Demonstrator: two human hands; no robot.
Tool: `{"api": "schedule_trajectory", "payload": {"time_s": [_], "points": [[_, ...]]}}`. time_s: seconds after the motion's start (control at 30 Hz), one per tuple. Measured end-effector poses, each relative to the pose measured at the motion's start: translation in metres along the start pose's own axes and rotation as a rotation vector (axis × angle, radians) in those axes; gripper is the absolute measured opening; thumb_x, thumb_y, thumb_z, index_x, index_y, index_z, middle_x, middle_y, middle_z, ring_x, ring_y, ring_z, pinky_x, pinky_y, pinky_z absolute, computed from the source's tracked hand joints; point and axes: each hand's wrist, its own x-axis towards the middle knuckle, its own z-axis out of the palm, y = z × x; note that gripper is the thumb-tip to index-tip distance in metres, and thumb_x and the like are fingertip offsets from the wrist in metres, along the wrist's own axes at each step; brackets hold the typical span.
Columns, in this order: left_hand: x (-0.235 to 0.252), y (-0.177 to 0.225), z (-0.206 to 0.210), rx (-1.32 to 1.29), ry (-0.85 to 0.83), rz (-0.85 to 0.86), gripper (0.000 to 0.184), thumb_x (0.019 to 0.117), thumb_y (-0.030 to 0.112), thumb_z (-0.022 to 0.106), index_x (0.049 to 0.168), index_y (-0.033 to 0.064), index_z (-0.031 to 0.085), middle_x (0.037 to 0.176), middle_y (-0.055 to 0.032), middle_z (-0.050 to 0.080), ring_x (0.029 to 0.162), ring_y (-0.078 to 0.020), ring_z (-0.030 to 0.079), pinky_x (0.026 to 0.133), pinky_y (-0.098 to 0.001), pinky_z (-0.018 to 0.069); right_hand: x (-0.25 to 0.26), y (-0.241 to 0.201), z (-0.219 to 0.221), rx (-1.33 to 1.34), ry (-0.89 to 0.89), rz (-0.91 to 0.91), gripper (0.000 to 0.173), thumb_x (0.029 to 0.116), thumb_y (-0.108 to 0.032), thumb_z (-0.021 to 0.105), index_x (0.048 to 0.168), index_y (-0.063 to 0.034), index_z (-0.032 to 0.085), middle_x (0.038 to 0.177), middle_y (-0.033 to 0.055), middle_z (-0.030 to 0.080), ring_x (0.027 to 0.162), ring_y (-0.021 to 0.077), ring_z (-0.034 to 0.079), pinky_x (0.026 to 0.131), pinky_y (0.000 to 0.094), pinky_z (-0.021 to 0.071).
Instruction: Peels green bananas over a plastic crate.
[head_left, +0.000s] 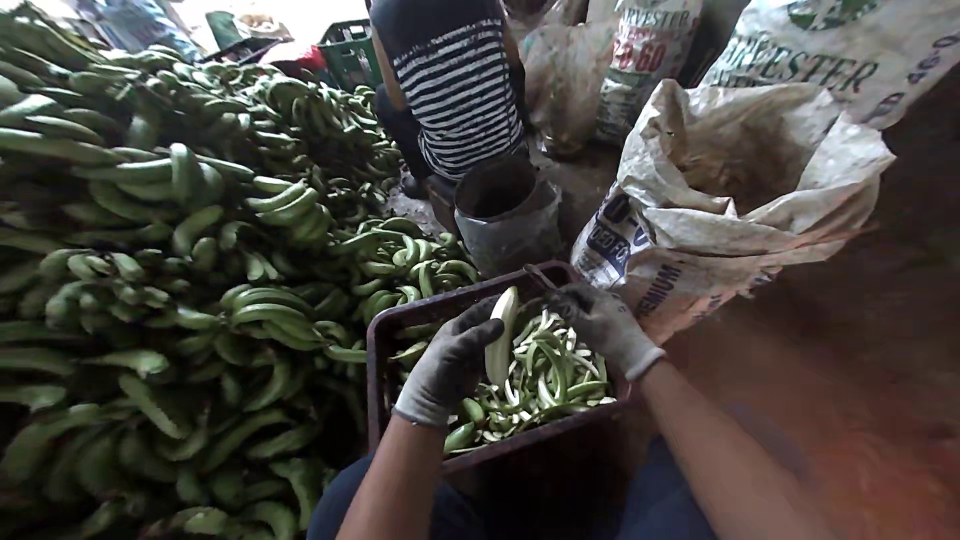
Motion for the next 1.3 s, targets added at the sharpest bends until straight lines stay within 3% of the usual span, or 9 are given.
{"api": "schedule_trajectory", "payload": {"time_s": [0.2,0.37,0.57,0.63,0.7,0.9,1.03,1.2,1.3], "points": [[0.003,0.001,0.003,0.239,0.017,0.049,0.053,0.0895,0.017,0.076,0.139,0.0073,0.061,0.119,-0.0147,0.07,0.102,-0.0231,0.069,0.09,-0.0402,0.059,-0.031,-0.02,0.004,0.002,-0.005,-0.195,0.05,0.097,-0.065,0.055,0.129,-0.0297,0.069,0.117,-0.0003,0.071,0.101,0.0154,0.068,0.09,0.0488,0.0577],[0.001,-0.001,-0.004,0.138,-0.004,0.047,0.05,0.0956,0.018,0.065,0.143,0.0079,0.058,0.123,-0.0169,0.068,0.1,-0.0246,0.069,0.087,-0.042,0.0593,-0.011,-0.006,-0.005,-0.148,-0.107,0.032,0.055,0.0997,-0.066,0.047,0.129,-0.0258,0.069,0.12,0.0081,0.072,0.113,0.0294,0.067,0.099,0.063,0.0501],[0.007,0.002,-0.015,-0.066,0.203,0.147,0.037,0.1088,0.029,0.048,0.139,0.0095,0.058,0.11,-0.0146,0.07,0.09,-0.0218,0.07,0.08,-0.0409,0.0608,-0.031,-0.006,-0.001,0.087,-0.092,-0.35,0.05,0.0972,-0.061,0.059,0.134,-0.0282,0.067,0.122,-0.0019,0.069,0.108,0.0111,0.067,0.096,0.0422,0.0578],[0.009,0.002,-0.016,-0.057,0.219,0.135,0.036,0.109,0.032,0.047,0.134,0.009,0.06,0.101,-0.0141,0.071,0.079,-0.0198,0.069,0.07,-0.0375,0.061,-0.039,-0.01,-0.002,0.032,-0.156,-0.45,0.047,0.097,-0.058,0.062,0.133,-0.0291,0.068,0.121,-0.0004,0.068,0.11,0.0125,0.065,0.096,0.0412,0.0562],[0.005,0.003,-0.015,-0.012,0.158,0.098,0.036,0.108,0.029,0.047,0.136,0.0099,0.059,0.103,-0.0136,0.07,0.081,-0.0193,0.069,0.071,-0.0375,0.0609,-0.04,-0.014,0.001,-0.022,-0.208,-0.483,0.045,0.0957,-0.058,0.064,0.131,-0.0298,0.069,0.12,0.0018,0.068,0.108,0.0144,0.065,0.094,0.0421,0.0561],[0.002,-0.003,-0.001,0.046,-0.008,-0.007,0.039,0.1061,0.021,0.052,0.141,0.0068,0.059,0.115,-0.0141,0.07,0.094,-0.019,0.069,0.086,-0.0374,0.0595,-0.015,-0.007,0.01,0.081,-0.04,-0.229,0.041,0.0969,-0.051,0.065,0.133,-0.0311,0.069,0.123,0.0007,0.068,0.112,0.0178,0.066,0.098,0.0497,0.0551],[0.003,0.001,-0.001,-0.024,0.08,0.009,0.037,0.1064,0.017,0.049,0.141,0.0069,0.058,0.112,-0.0161,0.07,0.088,-0.0198,0.07,0.079,-0.037,0.0607,0.005,0.007,-0.004,0.091,0.1,-0.065,0.049,0.098,-0.057,0.061,0.136,-0.0273,0.065,0.12,0.0068,0.07,0.104,0.0247,0.069,0.091,0.0575,0.0555],[0.014,-0.005,-0.003,-0.022,0.216,0.086,0.041,0.1075,0.02,0.051,0.148,0.0117,0.052,0.12,-0.0179,0.069,0.097,-0.0266,0.07,0.084,-0.0442,0.0611,-0.02,-0.015,0.004,0.144,0.094,-0.128,0.063,0.0841,-0.059,0.076,0.135,-0.0228,0.065,0.115,0.0036,0.072,0.1,0.0168,0.07,0.091,0.0475,0.06],[0.025,-0.019,0.008,0.019,0.236,0.085,0.045,0.1047,0.019,0.056,0.148,0.01,0.049,0.116,-0.0161,0.069,0.094,-0.0248,0.071,0.082,-0.0429,0.062,-0.043,-0.032,0.018,0.022,-0.01,-0.207,0.074,0.0797,-0.054,0.082,0.145,-0.027,0.059,0.127,0.0027,0.07,0.115,0.018,0.067,0.101,0.0469,0.0558]]}}
